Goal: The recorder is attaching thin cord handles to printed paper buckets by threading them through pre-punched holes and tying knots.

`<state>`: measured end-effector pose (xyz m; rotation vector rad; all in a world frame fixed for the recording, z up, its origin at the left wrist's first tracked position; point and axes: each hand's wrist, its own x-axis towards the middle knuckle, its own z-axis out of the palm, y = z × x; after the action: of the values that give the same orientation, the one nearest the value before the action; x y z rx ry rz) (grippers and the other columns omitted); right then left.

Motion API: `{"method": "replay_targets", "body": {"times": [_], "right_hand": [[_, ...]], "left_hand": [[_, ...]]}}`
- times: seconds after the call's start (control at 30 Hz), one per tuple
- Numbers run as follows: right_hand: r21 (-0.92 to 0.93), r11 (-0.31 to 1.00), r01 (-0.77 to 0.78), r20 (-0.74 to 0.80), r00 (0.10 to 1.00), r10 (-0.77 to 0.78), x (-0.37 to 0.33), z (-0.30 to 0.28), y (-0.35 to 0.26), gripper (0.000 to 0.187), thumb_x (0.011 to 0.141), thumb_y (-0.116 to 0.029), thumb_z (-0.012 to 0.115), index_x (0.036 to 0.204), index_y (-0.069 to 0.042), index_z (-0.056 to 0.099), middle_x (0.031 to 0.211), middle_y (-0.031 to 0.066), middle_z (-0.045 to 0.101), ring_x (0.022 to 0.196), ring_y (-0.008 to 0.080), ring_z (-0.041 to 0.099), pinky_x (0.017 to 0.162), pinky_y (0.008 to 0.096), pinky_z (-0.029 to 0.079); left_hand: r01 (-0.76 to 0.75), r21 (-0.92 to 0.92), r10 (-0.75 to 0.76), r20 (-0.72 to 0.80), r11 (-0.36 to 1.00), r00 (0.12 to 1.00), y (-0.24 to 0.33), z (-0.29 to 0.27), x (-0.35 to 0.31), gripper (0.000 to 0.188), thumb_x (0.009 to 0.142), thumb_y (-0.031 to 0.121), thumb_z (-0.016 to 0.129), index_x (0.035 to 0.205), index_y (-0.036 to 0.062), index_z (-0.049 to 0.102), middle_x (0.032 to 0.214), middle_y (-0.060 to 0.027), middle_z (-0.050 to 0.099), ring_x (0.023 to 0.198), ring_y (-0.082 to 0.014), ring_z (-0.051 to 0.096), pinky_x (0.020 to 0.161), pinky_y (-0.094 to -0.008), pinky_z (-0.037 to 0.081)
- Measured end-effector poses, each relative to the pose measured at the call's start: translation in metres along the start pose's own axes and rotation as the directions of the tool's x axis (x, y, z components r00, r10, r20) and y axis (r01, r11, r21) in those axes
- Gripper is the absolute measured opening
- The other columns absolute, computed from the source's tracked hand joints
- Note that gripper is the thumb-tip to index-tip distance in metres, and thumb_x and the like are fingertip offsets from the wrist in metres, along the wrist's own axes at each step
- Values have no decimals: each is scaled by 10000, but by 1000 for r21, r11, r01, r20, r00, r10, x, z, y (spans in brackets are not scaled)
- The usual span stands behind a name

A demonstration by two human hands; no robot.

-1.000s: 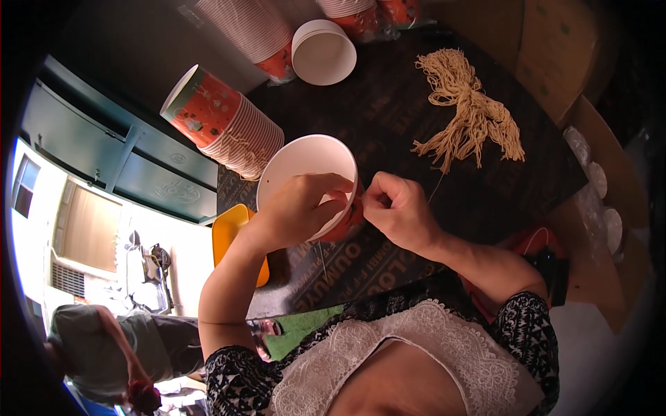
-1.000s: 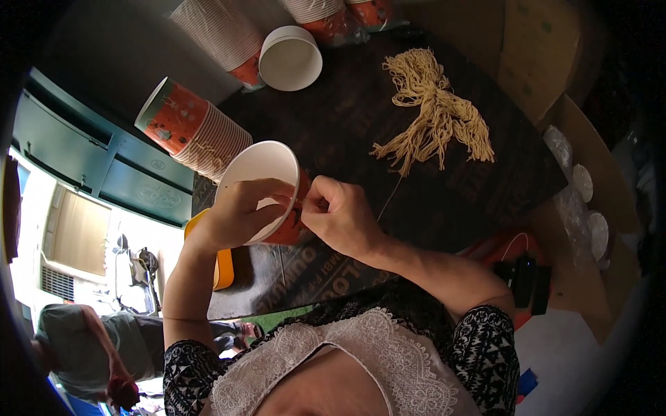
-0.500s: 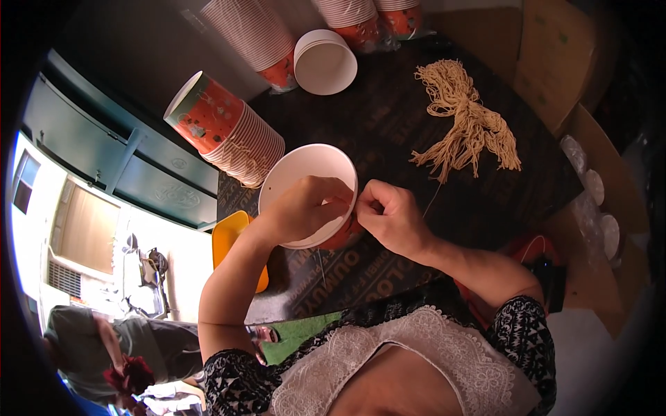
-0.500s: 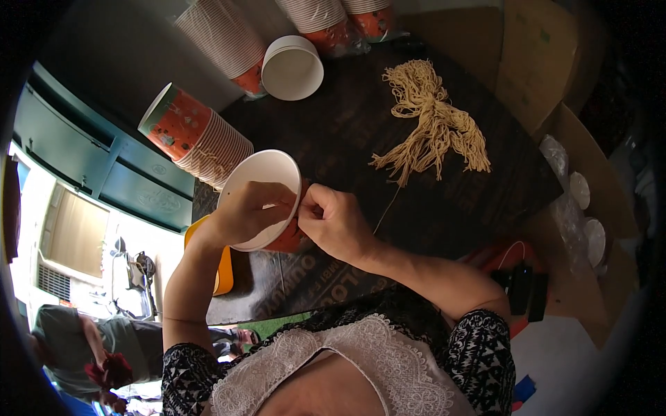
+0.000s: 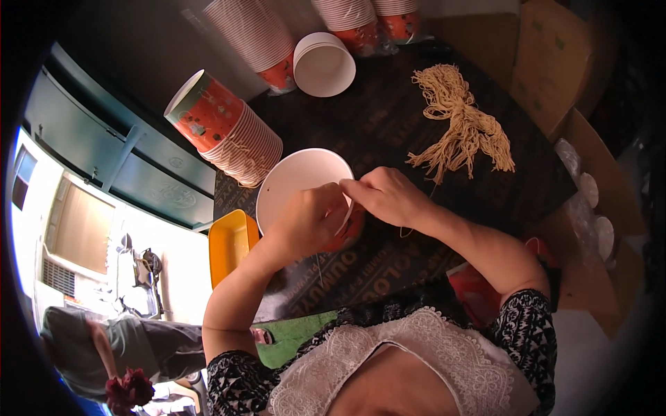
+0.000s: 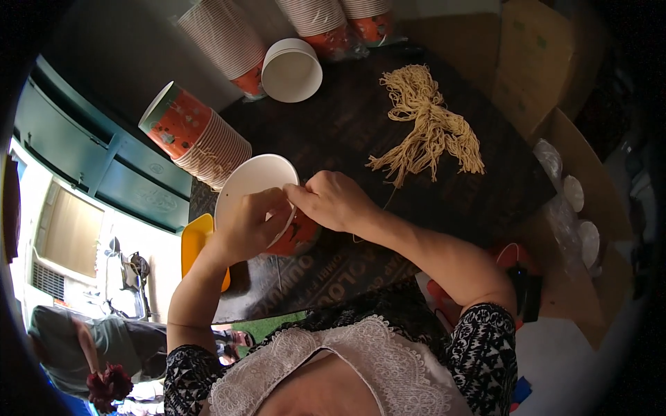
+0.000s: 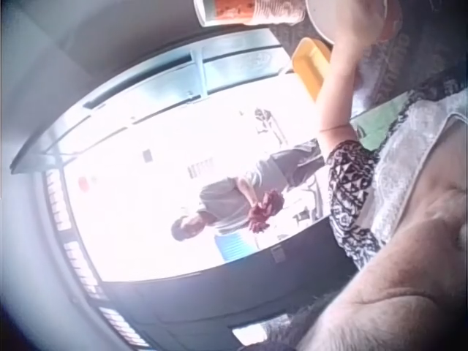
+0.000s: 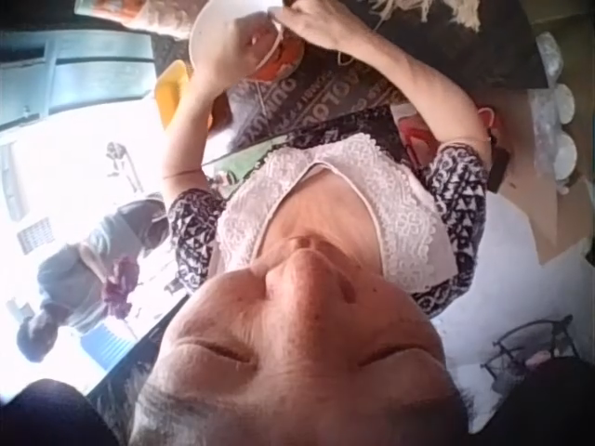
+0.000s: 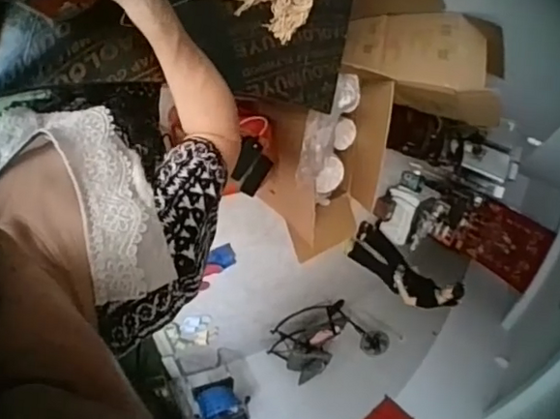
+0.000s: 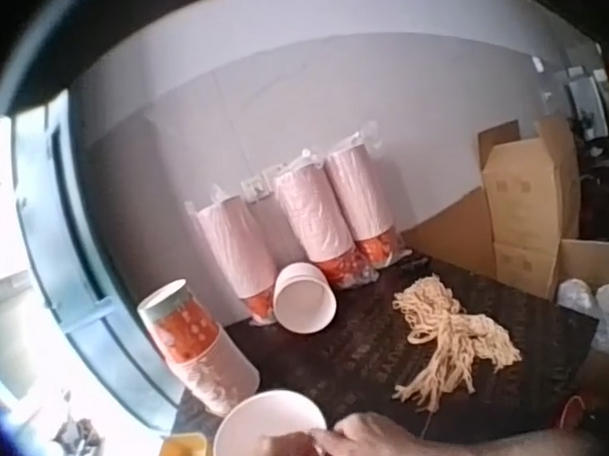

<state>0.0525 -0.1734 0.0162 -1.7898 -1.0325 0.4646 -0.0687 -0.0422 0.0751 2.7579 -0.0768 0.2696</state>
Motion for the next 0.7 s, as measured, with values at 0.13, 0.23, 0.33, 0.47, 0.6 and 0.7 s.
{"method": "replay_targets", "body": {"times": [0.13,0.23,0.33,0.47,0.6,0.7], "right_hand": [[-11,996,-89,105,990,89,9,-1,-6,389,869,-264,536,688,69,624,575,178,587,587,217,628,567,358,469],[-6,998,-61,103,993,62,13,7,-9,309,831,-199,547,711,74,627,611,200,608,597,215,631,586,363,478],[17,1000,26,8,1000,-26,28,21,6,296,806,-222,563,755,55,652,737,273,618,733,386,658,655,435,504],[91,991,96,19,995,-98,63,38,40,289,853,-198,537,818,68,644,811,274,636,791,365,667,679,431,503],[-25,998,-57,86,995,59,85,47,62,276,866,-211,554,837,41,663,852,246,662,843,343,672,706,422,516],[-325,946,-21,-17,1000,16,89,52,72,272,847,-235,590,802,20,675,782,231,657,755,353,670,665,425,515]], "left_hand": [[11,-85,-14,-26,996,1000,-5,6,-12,64,778,95,643,775,32,629,661,-114,612,591,-267,595,545,-361,450],[25,-85,-29,-55,996,998,-1,4,-16,162,835,125,589,728,9,550,653,-207,604,617,-407,594,571,-457,468],[91,54,-83,-125,994,989,-10,9,-7,195,846,138,588,718,2,531,641,-231,594,611,-432,590,568,-497,474],[107,144,-75,-212,984,974,-50,39,9,208,864,152,569,732,-7,556,634,-245,600,606,-435,606,561,-508,485],[271,23,-261,-205,962,943,-79,77,16,166,803,120,570,777,-37,619,706,-257,620,676,-412,630,620,-460,497],[257,39,-238,-264,966,935,-94,100,19,144,771,90,566,770,-40,627,679,-253,615,659,-407,628,612,-460,492]]}}
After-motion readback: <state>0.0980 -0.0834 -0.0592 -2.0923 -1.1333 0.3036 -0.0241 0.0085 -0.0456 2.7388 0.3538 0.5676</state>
